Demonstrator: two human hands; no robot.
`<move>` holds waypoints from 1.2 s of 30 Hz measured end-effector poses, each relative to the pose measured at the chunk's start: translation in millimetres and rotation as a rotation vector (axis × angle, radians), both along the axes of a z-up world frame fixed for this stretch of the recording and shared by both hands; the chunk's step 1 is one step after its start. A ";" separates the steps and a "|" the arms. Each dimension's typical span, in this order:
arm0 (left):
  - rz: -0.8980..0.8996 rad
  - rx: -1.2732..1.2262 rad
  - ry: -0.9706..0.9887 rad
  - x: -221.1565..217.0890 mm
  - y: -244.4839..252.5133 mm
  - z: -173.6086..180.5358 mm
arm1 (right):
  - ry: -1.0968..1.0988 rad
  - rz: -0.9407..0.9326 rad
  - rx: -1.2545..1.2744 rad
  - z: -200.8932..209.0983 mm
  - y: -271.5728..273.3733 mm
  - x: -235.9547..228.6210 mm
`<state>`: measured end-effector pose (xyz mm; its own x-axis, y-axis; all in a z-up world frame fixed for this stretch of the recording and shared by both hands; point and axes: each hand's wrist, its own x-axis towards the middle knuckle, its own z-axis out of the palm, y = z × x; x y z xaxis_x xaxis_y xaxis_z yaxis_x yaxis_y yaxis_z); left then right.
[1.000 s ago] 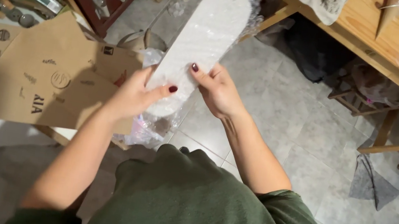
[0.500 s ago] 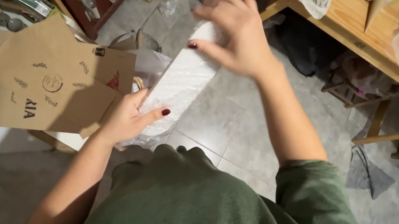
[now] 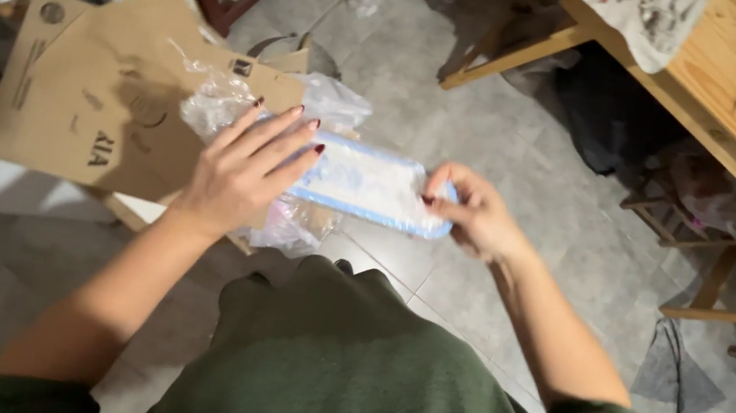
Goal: Unpacking craft and candle supplies from boxes and bags in a workshop area.
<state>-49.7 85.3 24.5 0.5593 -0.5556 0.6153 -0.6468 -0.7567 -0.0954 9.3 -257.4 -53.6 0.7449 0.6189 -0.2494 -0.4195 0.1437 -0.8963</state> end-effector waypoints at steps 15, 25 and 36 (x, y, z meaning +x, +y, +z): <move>-0.211 -1.900 1.035 -36.7 -21.7 -111.1 | 0.176 -0.340 0.145 -70.7 31.1 -105.0; -0.018 -2.253 1.078 -42.0 -51.1 -142.9 | -0.354 0.159 -0.092 -22.7 -2.1 -60.7; 0.242 -2.072 1.700 -62.2 -74.2 -132.2 | -0.018 0.101 0.030 -90.5 75.1 -27.0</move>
<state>-111.9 11.0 -107.7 0.7499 -0.1439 -0.6457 0.5692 0.6377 0.5190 -17.7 -182.2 -144.1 0.6821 0.6982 -0.2173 -0.4175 0.1278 -0.8996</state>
